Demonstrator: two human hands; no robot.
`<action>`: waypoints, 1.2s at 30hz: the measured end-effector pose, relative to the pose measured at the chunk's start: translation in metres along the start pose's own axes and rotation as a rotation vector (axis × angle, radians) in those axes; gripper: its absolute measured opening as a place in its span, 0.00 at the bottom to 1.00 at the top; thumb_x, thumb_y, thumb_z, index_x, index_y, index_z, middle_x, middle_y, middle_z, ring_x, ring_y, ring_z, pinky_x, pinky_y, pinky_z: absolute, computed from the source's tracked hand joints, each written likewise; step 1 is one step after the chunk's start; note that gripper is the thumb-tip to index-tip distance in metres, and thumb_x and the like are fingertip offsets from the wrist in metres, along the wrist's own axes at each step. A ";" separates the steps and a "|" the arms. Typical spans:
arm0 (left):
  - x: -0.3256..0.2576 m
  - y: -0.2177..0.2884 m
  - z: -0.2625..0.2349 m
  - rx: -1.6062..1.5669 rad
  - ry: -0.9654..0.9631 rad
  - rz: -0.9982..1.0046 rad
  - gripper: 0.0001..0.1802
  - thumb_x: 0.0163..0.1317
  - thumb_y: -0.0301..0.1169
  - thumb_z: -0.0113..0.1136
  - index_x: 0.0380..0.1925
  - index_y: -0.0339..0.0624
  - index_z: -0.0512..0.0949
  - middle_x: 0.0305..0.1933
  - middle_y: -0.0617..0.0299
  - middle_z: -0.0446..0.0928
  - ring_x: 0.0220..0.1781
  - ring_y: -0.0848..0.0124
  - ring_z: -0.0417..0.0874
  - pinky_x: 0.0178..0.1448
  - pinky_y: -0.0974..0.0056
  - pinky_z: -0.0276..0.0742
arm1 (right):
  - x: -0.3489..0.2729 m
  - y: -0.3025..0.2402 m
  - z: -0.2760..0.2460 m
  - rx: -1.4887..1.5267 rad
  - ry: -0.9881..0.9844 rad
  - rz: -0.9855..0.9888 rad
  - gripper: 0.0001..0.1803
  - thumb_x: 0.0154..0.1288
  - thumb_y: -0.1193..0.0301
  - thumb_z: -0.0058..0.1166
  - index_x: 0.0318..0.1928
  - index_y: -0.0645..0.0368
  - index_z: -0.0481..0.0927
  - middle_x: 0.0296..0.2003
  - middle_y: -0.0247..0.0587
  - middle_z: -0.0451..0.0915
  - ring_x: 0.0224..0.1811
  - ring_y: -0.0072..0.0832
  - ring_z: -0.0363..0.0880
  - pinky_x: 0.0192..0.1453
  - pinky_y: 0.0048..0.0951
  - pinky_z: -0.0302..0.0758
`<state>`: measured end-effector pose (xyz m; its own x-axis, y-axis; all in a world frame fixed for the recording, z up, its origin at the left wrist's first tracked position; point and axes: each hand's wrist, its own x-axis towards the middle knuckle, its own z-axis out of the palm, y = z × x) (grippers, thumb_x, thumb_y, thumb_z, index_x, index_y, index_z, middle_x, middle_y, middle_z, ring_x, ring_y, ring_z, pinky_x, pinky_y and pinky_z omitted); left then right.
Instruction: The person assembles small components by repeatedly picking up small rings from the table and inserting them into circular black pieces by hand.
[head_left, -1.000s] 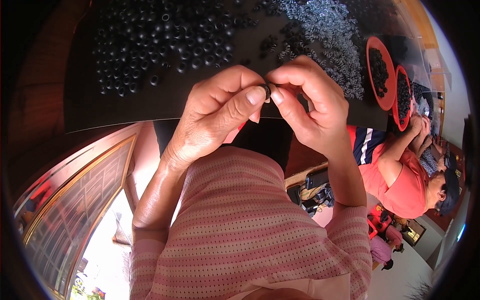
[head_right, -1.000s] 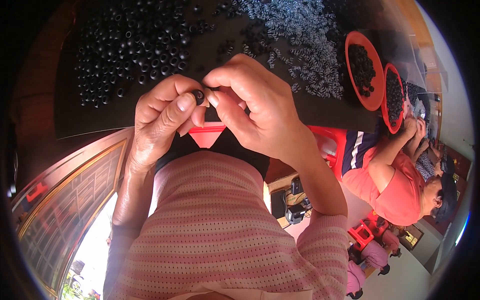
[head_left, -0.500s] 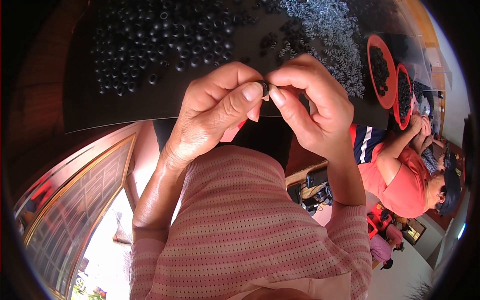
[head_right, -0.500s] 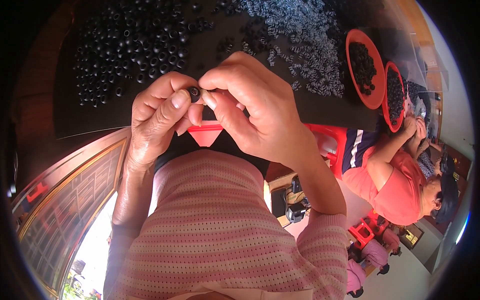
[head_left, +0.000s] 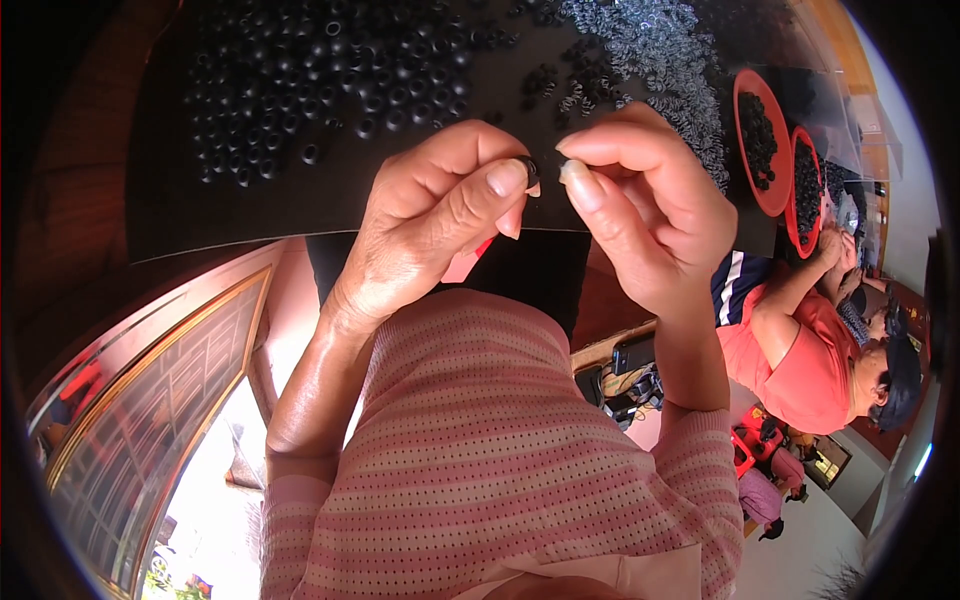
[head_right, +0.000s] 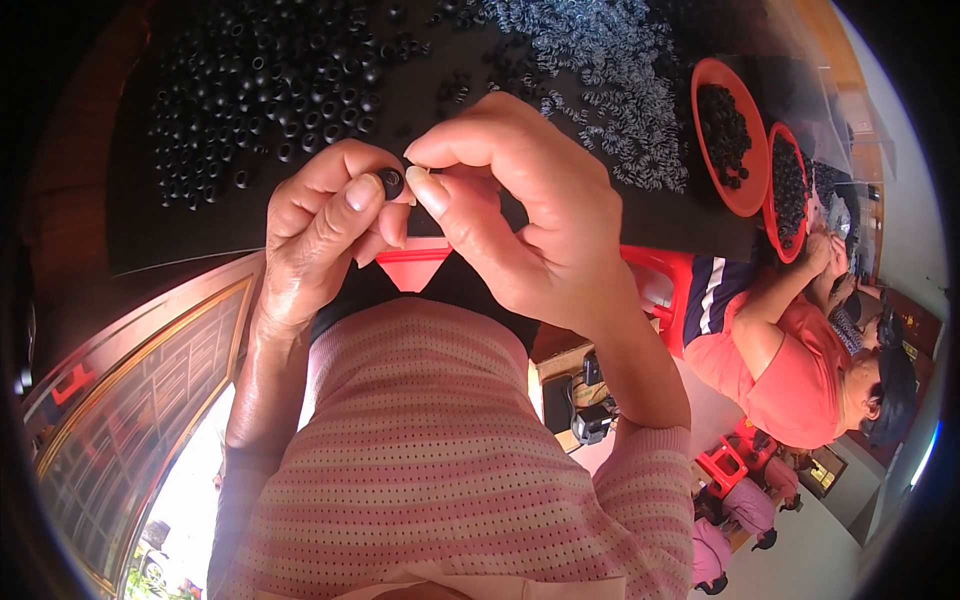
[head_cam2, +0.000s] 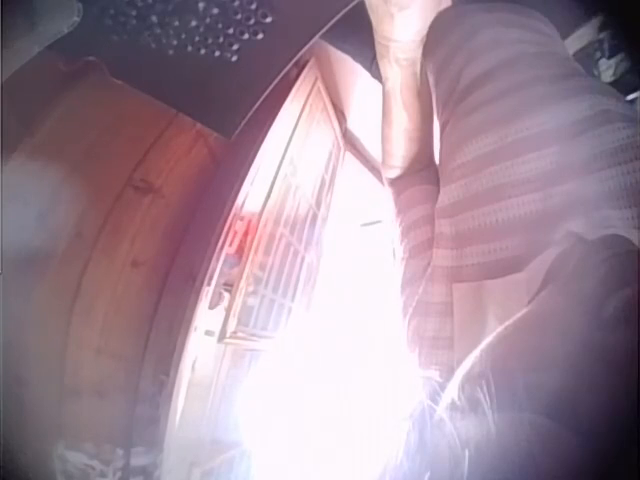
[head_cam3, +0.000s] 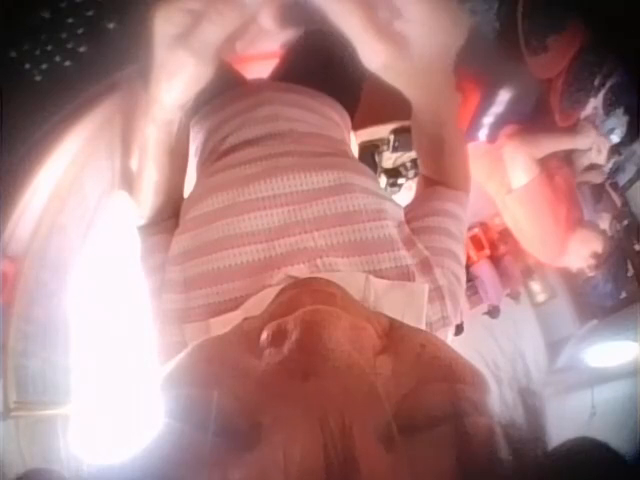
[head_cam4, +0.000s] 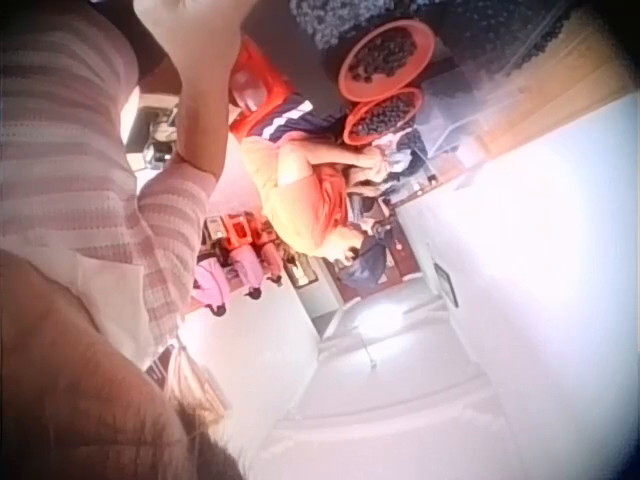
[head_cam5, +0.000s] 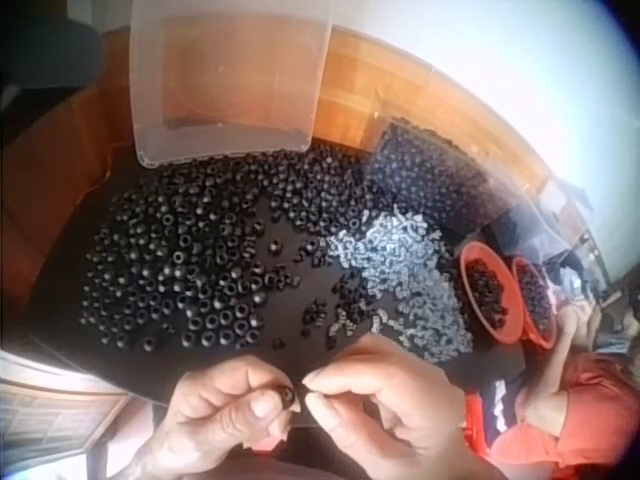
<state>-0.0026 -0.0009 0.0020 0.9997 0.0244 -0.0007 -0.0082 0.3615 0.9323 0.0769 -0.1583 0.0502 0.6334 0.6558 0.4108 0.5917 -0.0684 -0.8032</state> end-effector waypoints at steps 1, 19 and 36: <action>0.000 0.000 0.001 -0.039 0.002 0.015 0.16 0.69 0.38 0.50 0.38 0.34 0.76 0.23 0.66 0.73 0.21 0.84 0.64 0.24 0.77 0.59 | 0.000 -0.001 0.000 0.025 0.007 -0.014 0.07 0.57 0.84 0.55 0.38 0.65 0.78 0.28 0.38 0.75 0.25 0.20 0.74 0.27 0.18 0.70; 0.002 -0.003 0.000 -0.094 -0.006 0.015 0.13 0.69 0.37 0.52 0.36 0.37 0.76 0.23 0.69 0.73 0.22 0.86 0.65 0.24 0.78 0.59 | -0.004 0.011 -0.003 0.077 -0.054 0.030 0.08 0.60 0.86 0.54 0.40 0.69 0.76 0.33 0.39 0.75 0.29 0.15 0.67 0.29 0.15 0.61; 0.007 -0.001 0.002 -0.114 -0.038 -0.046 0.13 0.69 0.36 0.53 0.37 0.36 0.76 0.24 0.68 0.73 0.25 0.84 0.68 0.28 0.77 0.63 | -0.002 0.011 -0.013 -0.012 -0.160 -0.058 0.07 0.59 0.85 0.55 0.39 0.69 0.76 0.32 0.42 0.76 0.27 0.19 0.70 0.29 0.17 0.65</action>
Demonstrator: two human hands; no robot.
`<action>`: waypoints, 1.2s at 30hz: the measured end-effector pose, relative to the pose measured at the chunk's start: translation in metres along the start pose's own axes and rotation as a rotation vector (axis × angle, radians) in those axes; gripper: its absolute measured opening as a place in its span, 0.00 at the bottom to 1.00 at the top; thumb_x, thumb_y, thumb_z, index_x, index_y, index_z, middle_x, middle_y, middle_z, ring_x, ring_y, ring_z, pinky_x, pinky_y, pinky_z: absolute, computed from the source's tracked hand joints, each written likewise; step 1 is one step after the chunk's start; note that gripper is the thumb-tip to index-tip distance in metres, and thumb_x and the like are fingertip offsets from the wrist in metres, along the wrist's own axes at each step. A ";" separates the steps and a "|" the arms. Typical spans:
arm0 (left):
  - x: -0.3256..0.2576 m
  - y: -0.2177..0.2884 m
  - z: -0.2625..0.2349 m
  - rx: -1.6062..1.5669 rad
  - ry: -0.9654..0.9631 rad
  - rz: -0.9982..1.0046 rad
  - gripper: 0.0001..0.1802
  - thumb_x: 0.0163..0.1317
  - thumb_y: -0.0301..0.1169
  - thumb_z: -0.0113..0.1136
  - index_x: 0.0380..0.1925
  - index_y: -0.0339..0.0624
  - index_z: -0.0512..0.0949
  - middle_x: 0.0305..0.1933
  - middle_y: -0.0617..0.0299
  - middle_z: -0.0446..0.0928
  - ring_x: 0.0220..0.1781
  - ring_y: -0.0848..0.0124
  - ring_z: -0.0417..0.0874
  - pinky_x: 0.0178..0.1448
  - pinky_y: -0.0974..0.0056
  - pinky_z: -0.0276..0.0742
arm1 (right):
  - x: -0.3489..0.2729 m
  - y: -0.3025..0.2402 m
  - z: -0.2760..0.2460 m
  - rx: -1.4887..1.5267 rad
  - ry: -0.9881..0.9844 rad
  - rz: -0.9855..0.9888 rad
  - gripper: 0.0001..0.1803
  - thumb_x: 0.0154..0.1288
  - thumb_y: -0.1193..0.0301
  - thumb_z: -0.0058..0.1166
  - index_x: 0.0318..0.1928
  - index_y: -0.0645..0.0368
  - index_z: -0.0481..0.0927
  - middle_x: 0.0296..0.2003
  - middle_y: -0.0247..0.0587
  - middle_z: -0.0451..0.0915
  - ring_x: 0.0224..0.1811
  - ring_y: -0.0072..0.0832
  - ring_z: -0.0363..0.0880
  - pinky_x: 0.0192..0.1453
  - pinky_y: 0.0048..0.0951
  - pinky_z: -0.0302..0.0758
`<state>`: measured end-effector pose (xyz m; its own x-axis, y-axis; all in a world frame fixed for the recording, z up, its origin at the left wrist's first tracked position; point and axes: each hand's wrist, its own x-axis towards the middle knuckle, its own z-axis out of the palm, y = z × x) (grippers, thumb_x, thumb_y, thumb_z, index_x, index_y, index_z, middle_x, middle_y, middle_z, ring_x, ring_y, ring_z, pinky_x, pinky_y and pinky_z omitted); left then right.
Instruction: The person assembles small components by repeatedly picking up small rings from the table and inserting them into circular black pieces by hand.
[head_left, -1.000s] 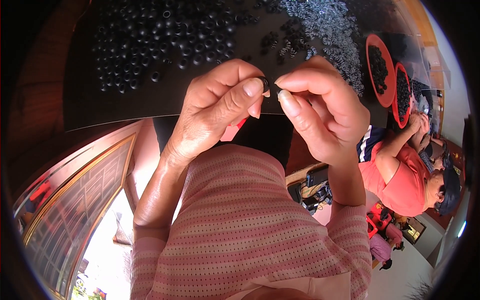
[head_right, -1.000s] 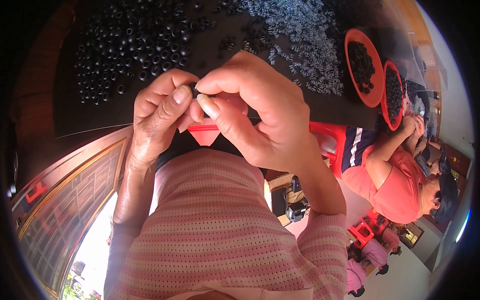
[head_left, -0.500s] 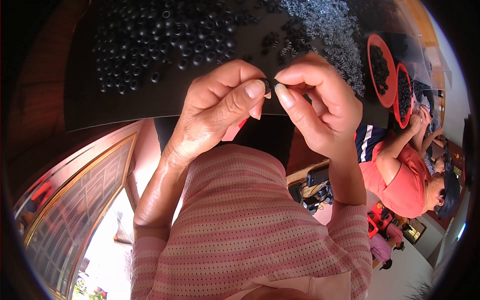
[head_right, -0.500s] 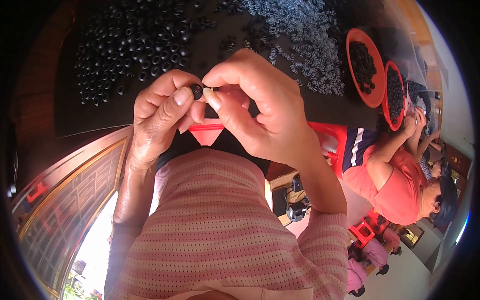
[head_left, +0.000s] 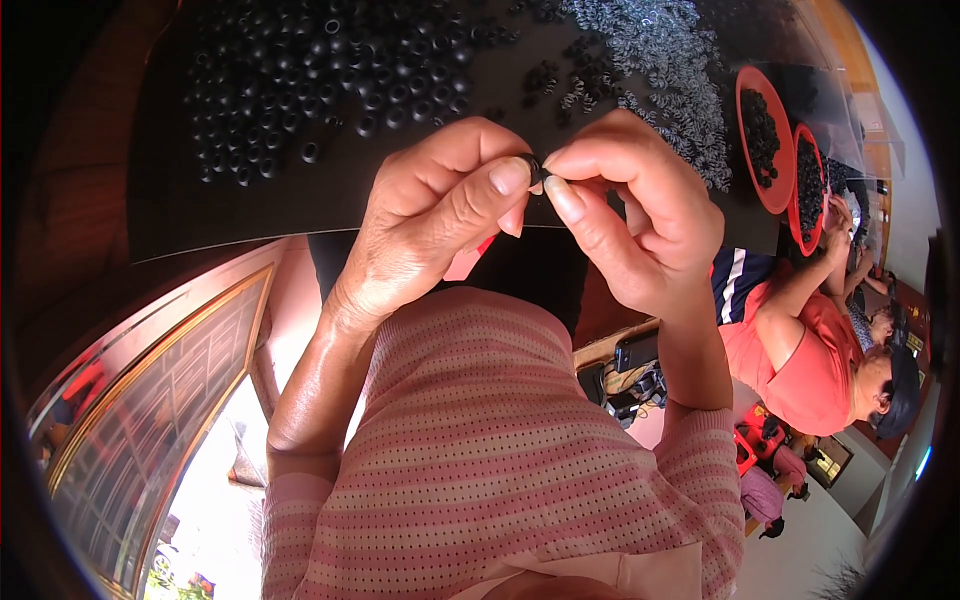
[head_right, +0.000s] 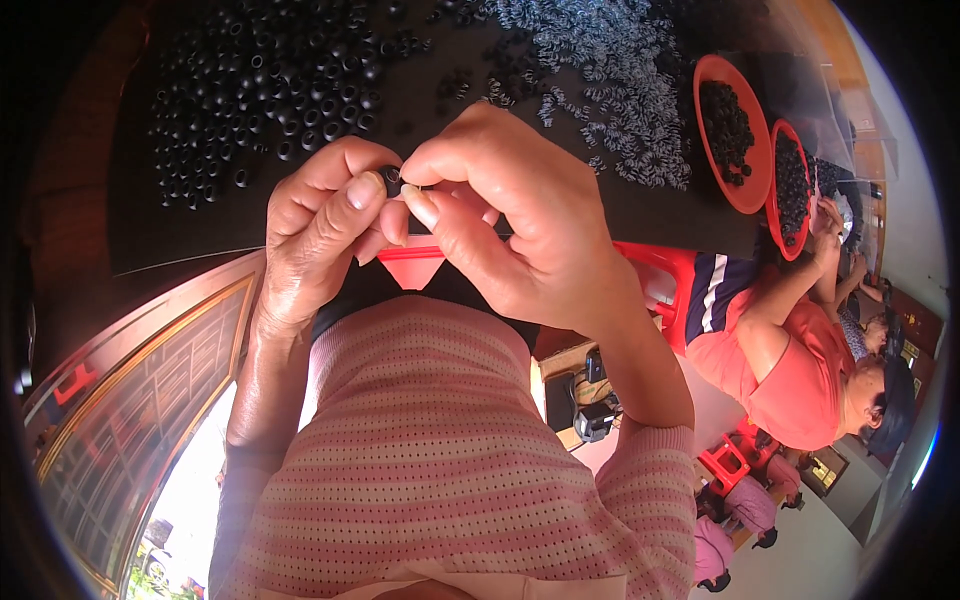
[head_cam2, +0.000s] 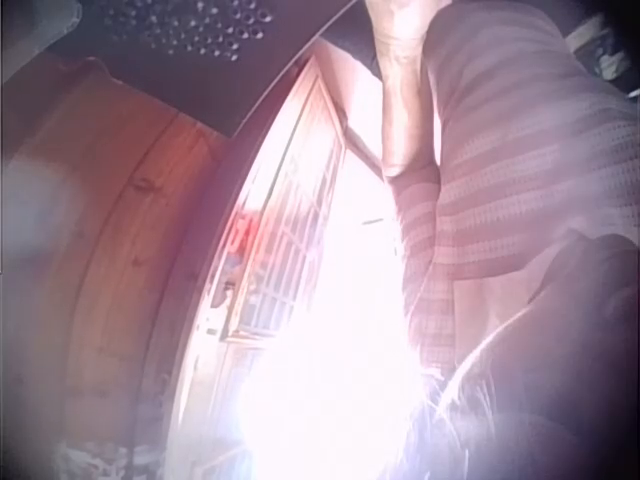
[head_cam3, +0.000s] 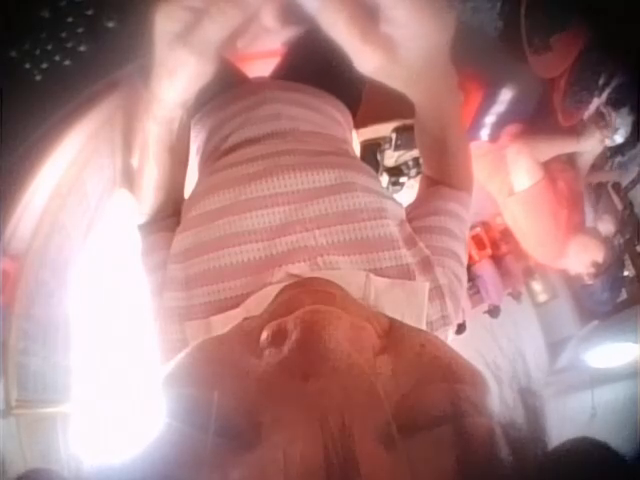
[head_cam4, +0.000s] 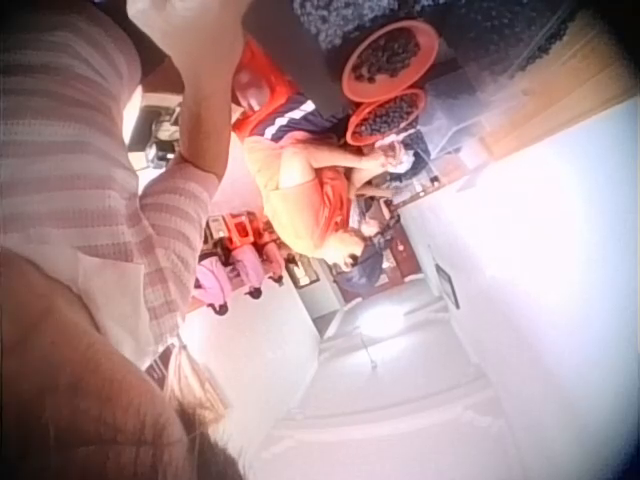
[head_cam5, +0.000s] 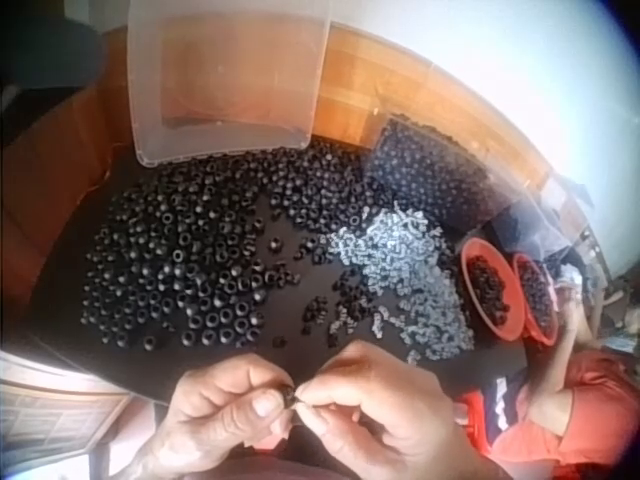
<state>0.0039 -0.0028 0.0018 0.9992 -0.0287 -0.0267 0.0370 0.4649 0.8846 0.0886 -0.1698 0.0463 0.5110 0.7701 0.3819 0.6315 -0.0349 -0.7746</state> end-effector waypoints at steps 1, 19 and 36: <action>0.000 0.000 0.000 0.009 0.001 0.024 0.13 0.69 0.36 0.53 0.37 0.36 0.76 0.24 0.68 0.73 0.26 0.84 0.69 0.29 0.77 0.64 | 0.000 -0.001 0.001 -0.001 0.000 0.000 0.07 0.59 0.85 0.55 0.39 0.69 0.76 0.32 0.42 0.76 0.27 0.19 0.70 0.29 0.17 0.65; -0.018 0.001 -0.016 -0.009 -0.011 0.041 0.12 0.69 0.35 0.52 0.37 0.35 0.76 0.25 0.67 0.73 0.27 0.83 0.70 0.30 0.76 0.65 | 0.002 -0.002 0.025 0.017 0.103 -0.036 0.10 0.55 0.85 0.51 0.39 0.64 0.76 0.29 0.37 0.74 0.25 0.20 0.72 0.27 0.20 0.69; -0.019 0.002 -0.018 0.042 -0.013 0.024 0.14 0.70 0.38 0.52 0.37 0.36 0.76 0.24 0.68 0.73 0.26 0.83 0.69 0.29 0.77 0.62 | 0.003 -0.001 0.021 0.120 0.055 0.039 0.08 0.60 0.85 0.54 0.41 0.69 0.77 0.37 0.42 0.76 0.32 0.18 0.72 0.32 0.15 0.68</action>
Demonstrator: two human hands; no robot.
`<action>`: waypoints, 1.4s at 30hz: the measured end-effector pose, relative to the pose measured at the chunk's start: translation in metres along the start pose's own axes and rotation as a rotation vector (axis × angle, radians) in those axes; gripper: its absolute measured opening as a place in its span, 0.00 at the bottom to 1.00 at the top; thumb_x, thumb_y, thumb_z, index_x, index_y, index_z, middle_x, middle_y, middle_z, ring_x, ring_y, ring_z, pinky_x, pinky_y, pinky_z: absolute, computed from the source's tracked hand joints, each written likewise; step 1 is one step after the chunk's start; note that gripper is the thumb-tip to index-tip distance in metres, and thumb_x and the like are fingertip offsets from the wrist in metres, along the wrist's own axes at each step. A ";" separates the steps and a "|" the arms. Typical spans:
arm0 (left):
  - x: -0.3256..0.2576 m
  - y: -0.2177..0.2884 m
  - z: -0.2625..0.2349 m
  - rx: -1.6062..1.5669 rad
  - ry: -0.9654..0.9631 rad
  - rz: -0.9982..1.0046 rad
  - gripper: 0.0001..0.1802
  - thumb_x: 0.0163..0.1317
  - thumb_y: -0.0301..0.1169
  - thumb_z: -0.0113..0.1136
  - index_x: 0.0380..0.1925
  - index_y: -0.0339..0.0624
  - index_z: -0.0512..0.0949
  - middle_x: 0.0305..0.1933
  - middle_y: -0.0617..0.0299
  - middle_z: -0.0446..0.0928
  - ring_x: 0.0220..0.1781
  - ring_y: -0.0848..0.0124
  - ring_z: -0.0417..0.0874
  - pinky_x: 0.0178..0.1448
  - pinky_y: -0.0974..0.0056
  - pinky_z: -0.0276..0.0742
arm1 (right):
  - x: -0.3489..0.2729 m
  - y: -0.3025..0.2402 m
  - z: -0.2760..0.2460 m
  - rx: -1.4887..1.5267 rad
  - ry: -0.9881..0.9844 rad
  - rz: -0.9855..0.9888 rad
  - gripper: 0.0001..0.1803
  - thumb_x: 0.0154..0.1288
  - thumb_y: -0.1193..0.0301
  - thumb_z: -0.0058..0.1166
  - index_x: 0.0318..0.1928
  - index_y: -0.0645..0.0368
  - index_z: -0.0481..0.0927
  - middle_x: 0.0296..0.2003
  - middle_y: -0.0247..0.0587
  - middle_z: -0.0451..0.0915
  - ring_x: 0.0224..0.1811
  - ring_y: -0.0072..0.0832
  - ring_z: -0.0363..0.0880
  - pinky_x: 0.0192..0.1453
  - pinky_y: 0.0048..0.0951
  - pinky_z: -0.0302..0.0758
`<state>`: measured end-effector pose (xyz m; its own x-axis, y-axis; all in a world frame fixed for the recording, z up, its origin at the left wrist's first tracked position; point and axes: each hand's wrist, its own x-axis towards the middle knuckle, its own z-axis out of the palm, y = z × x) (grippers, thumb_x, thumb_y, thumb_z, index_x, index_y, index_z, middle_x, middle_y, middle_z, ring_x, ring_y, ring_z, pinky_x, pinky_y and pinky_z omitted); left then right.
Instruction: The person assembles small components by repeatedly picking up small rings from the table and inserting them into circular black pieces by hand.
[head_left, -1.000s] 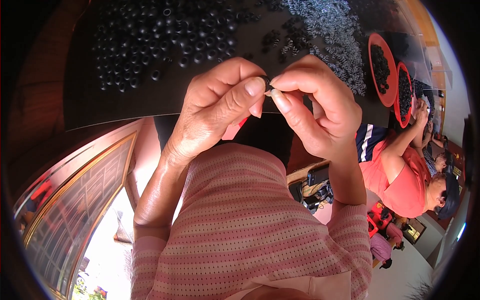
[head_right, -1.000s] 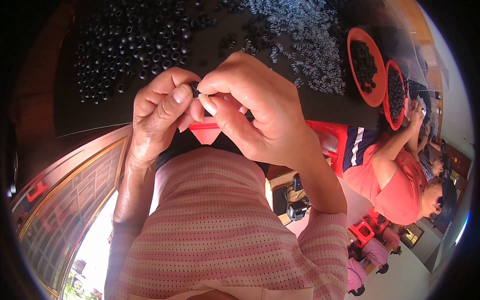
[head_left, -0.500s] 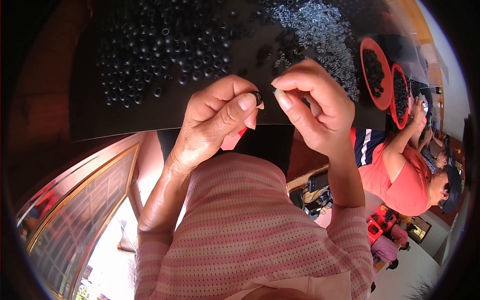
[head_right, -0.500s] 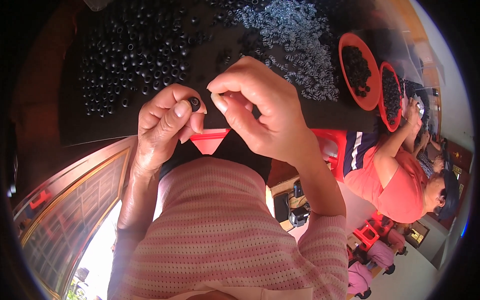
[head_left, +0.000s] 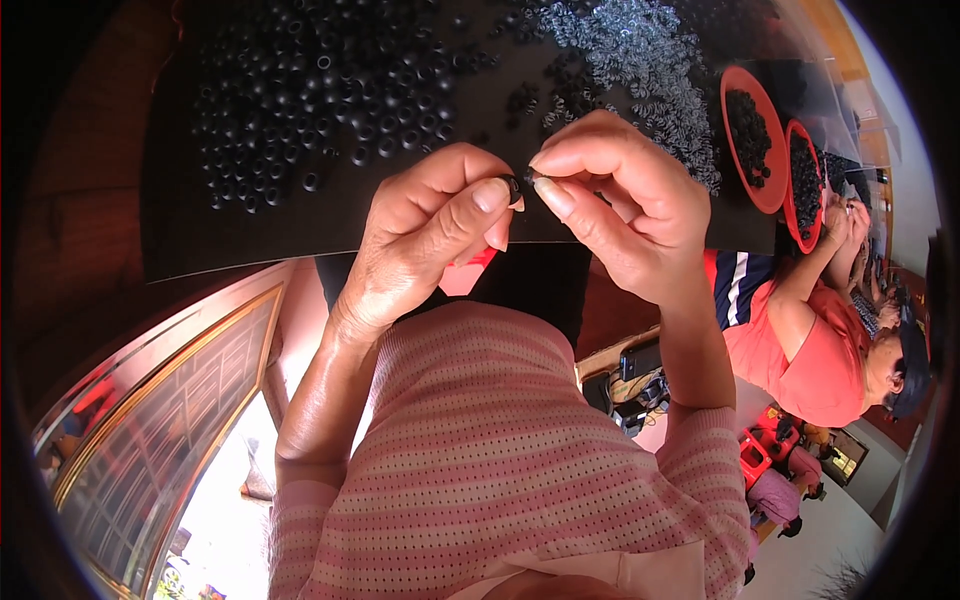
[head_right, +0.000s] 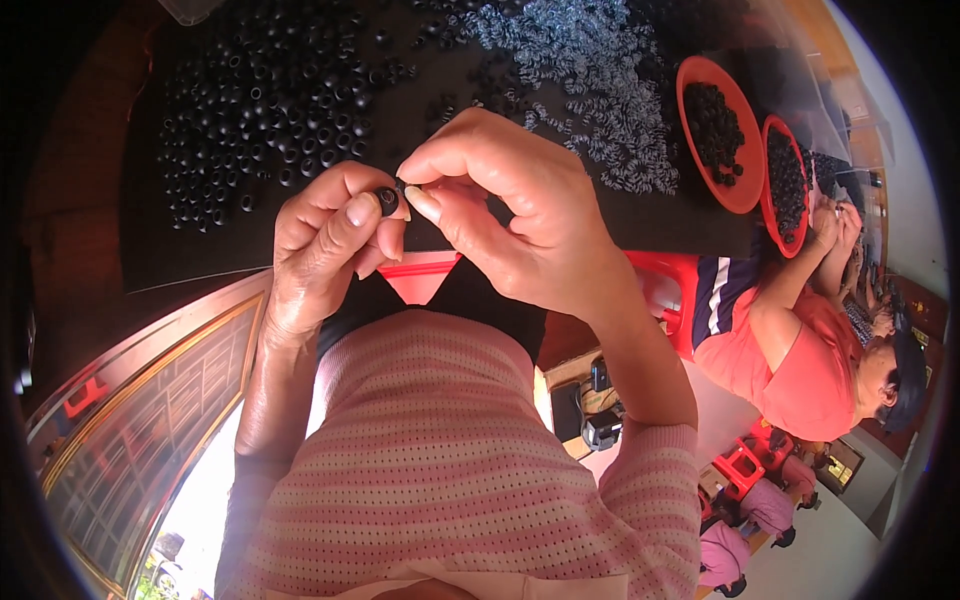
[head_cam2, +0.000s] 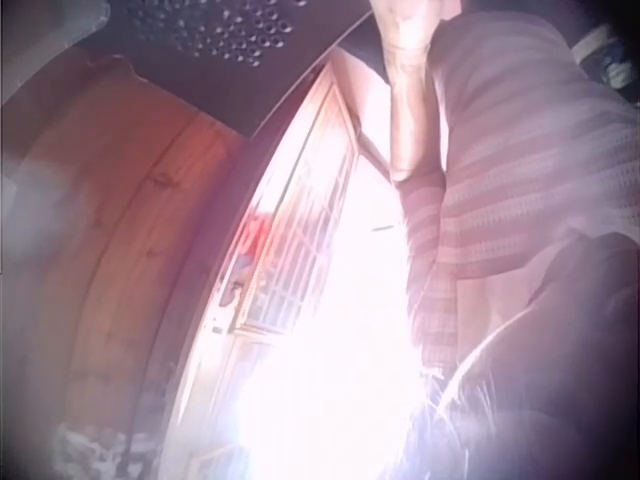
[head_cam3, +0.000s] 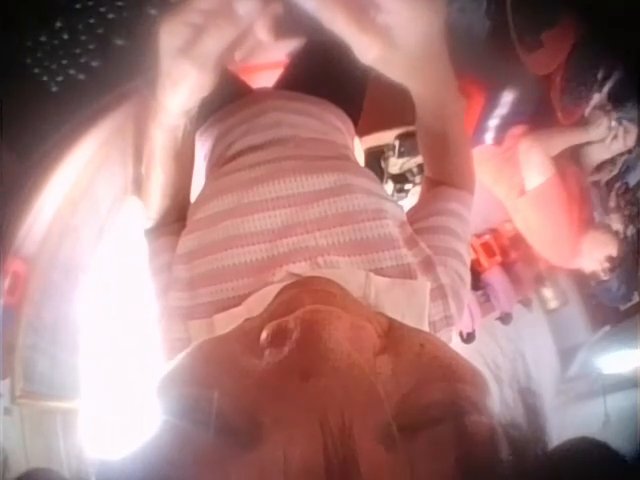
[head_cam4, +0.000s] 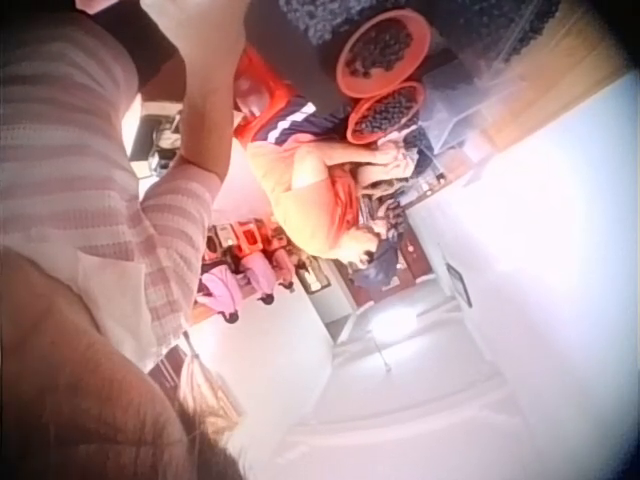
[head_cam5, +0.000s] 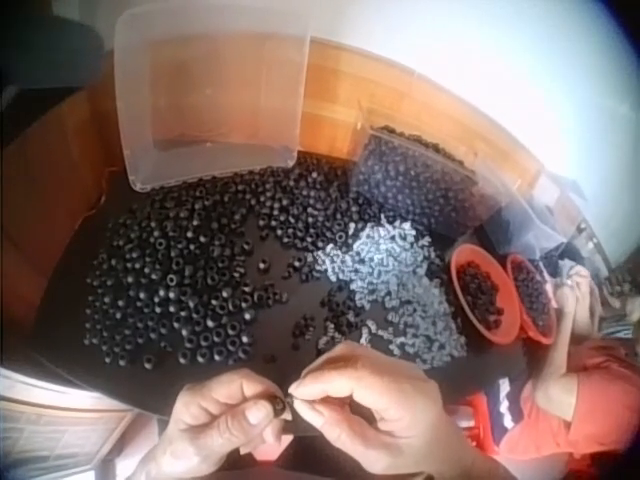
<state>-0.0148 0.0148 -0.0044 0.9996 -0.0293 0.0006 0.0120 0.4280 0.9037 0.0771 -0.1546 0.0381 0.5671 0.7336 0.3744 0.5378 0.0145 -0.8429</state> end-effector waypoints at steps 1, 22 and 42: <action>0.000 0.000 0.000 0.000 0.000 -0.001 0.14 0.70 0.38 0.52 0.37 0.36 0.76 0.24 0.68 0.73 0.26 0.83 0.69 0.29 0.77 0.62 | 0.000 0.000 0.000 -0.021 -0.007 -0.025 0.08 0.60 0.85 0.55 0.41 0.69 0.77 0.37 0.43 0.76 0.32 0.18 0.72 0.32 0.15 0.68; 0.007 0.003 0.003 -0.002 -0.007 -0.109 0.15 0.69 0.39 0.52 0.36 0.36 0.76 0.23 0.68 0.73 0.24 0.84 0.68 0.27 0.77 0.62 | 0.003 -0.001 -0.006 -0.117 -0.077 -0.071 0.08 0.57 0.86 0.55 0.38 0.68 0.78 0.30 0.43 0.77 0.29 0.26 0.77 0.31 0.22 0.71; 0.009 0.006 0.001 0.066 -0.009 -0.065 0.18 0.68 0.42 0.53 0.34 0.35 0.76 0.19 0.68 0.72 0.19 0.84 0.63 0.22 0.76 0.58 | 0.003 0.001 -0.006 -0.070 -0.067 -0.049 0.07 0.54 0.78 0.62 0.32 0.61 0.76 0.25 0.38 0.72 0.26 0.33 0.74 0.28 0.31 0.70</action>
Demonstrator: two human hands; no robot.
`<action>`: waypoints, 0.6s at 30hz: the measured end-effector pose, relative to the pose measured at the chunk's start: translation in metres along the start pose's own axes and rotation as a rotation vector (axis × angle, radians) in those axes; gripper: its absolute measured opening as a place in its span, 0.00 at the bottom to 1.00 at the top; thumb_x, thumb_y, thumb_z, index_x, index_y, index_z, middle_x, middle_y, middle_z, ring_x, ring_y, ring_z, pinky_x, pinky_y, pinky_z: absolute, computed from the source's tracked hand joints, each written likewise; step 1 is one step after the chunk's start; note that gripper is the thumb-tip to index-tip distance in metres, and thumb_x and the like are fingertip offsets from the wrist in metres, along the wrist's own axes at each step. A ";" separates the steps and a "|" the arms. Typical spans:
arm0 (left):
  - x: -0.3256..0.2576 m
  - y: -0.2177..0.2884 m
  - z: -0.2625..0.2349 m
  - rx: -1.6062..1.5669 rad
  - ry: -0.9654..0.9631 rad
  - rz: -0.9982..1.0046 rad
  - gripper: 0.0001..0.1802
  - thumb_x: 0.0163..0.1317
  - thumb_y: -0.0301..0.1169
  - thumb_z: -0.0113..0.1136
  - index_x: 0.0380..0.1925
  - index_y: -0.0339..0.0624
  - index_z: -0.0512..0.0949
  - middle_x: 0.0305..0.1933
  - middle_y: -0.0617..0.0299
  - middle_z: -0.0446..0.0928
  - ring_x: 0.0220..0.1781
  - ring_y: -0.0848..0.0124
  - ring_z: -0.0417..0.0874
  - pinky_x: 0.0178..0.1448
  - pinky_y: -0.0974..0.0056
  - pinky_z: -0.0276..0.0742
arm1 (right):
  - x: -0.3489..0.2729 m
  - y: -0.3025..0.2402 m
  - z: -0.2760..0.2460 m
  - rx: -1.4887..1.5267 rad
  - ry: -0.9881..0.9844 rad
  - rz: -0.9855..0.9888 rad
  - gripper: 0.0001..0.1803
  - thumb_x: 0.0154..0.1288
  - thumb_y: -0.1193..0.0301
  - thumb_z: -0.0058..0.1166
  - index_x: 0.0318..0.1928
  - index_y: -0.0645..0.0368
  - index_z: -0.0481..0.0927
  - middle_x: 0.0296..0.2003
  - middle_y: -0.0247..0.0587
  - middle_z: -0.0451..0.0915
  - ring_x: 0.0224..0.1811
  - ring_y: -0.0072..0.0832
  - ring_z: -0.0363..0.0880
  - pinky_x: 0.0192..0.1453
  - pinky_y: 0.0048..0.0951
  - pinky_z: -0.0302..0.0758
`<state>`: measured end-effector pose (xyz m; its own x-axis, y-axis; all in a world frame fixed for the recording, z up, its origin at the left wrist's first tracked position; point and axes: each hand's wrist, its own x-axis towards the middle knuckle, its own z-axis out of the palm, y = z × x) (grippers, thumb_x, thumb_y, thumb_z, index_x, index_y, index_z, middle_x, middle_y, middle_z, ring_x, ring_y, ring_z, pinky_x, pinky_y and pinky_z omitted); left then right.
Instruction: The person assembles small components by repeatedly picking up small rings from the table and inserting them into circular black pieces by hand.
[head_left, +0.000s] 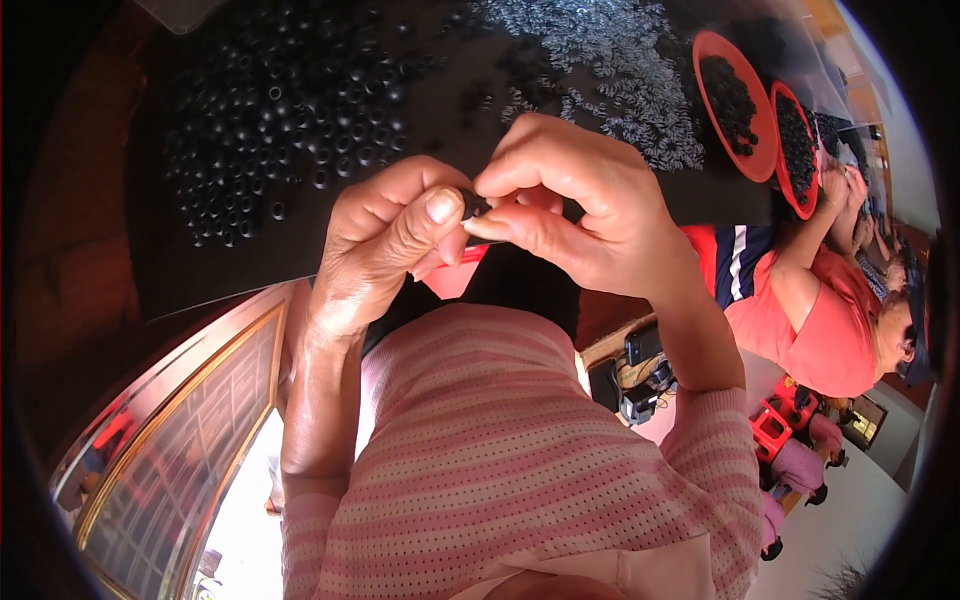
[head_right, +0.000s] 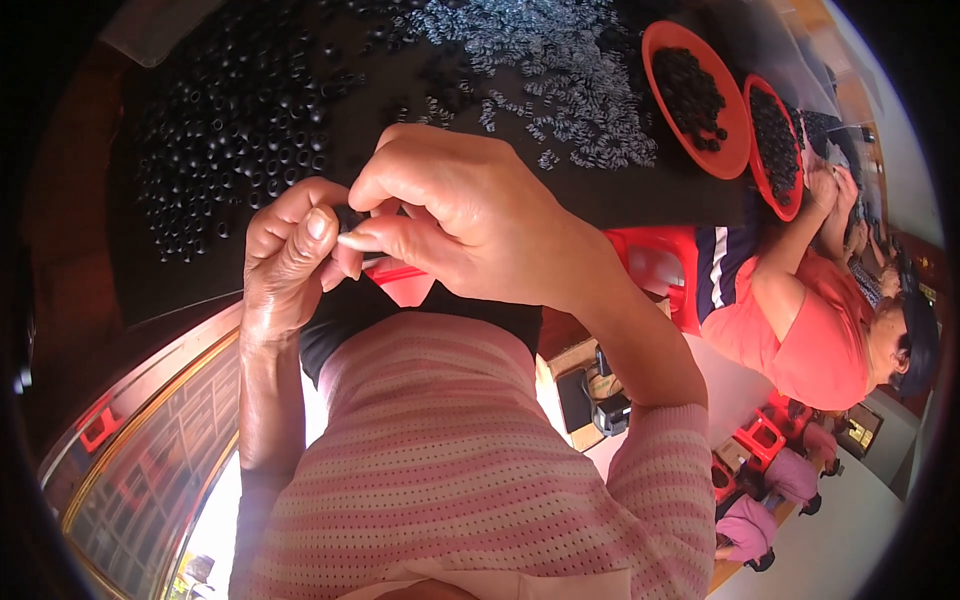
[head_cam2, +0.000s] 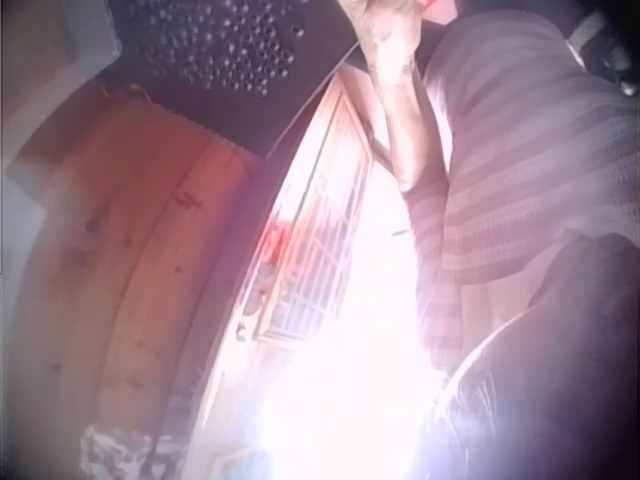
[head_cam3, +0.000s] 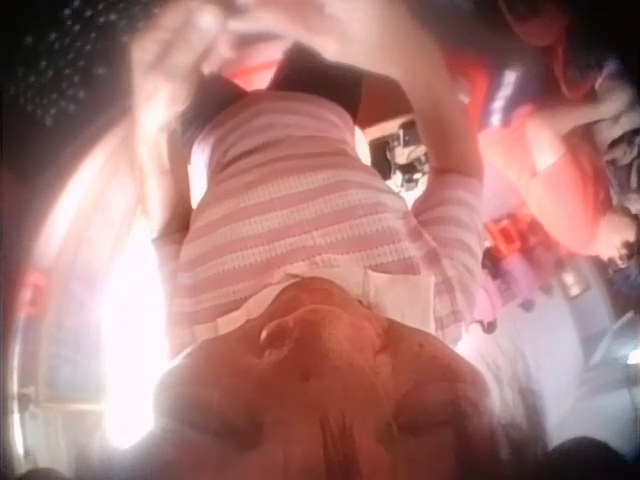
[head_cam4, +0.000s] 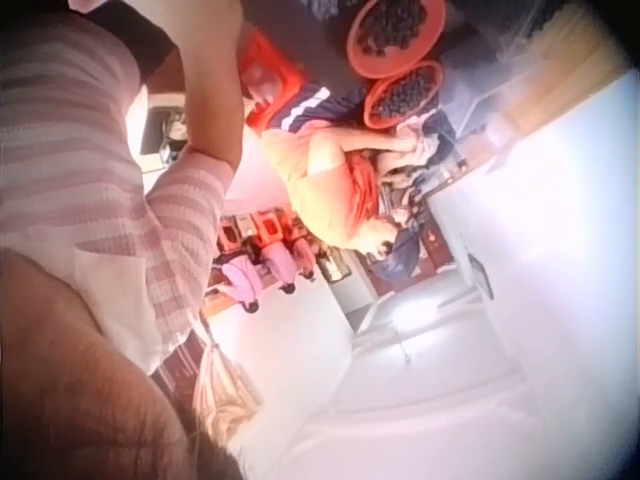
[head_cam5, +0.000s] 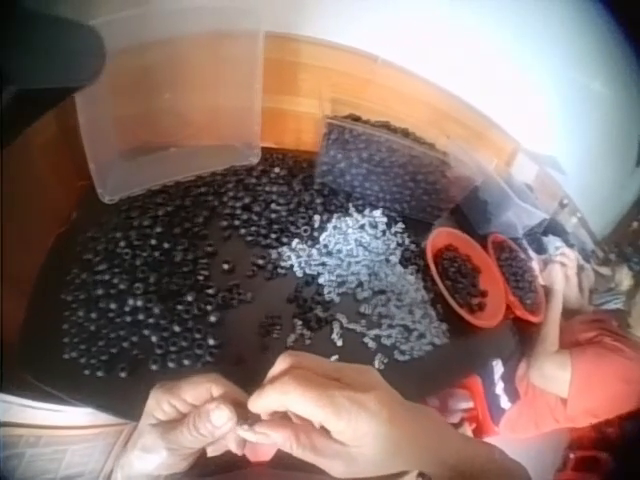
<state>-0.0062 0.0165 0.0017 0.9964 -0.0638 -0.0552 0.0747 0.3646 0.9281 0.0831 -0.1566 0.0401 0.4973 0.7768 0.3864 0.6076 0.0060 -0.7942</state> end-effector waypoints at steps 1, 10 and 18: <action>0.001 0.000 -0.001 -0.013 -0.013 -0.020 0.18 0.68 0.42 0.54 0.33 0.35 0.76 0.18 0.68 0.72 0.19 0.84 0.64 0.22 0.76 0.58 | 0.000 -0.001 -0.001 -0.002 -0.028 0.032 0.08 0.53 0.77 0.63 0.33 0.61 0.77 0.26 0.38 0.73 0.27 0.33 0.74 0.29 0.31 0.70; -0.001 0.006 0.000 -0.082 0.009 -0.050 0.19 0.65 0.41 0.57 0.25 0.35 0.76 0.15 0.66 0.71 0.15 0.81 0.68 0.19 0.75 0.61 | 0.001 -0.001 0.006 -0.024 -0.042 -0.065 0.16 0.51 0.75 0.65 0.42 0.62 0.79 0.27 0.38 0.71 0.24 0.31 0.72 0.25 0.31 0.70; 0.002 0.009 0.002 -0.104 -0.030 -0.056 0.18 0.63 0.39 0.60 0.19 0.36 0.77 0.14 0.65 0.72 0.15 0.79 0.70 0.20 0.74 0.66 | -0.004 0.005 0.005 -0.053 -0.070 -0.112 0.10 0.55 0.74 0.62 0.37 0.65 0.79 0.23 0.39 0.71 0.20 0.26 0.71 0.21 0.25 0.66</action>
<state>-0.0037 0.0176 0.0106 0.9890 -0.1143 -0.0938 0.1359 0.4537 0.8807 0.0810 -0.1571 0.0326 0.3815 0.8152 0.4359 0.6894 0.0632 -0.7216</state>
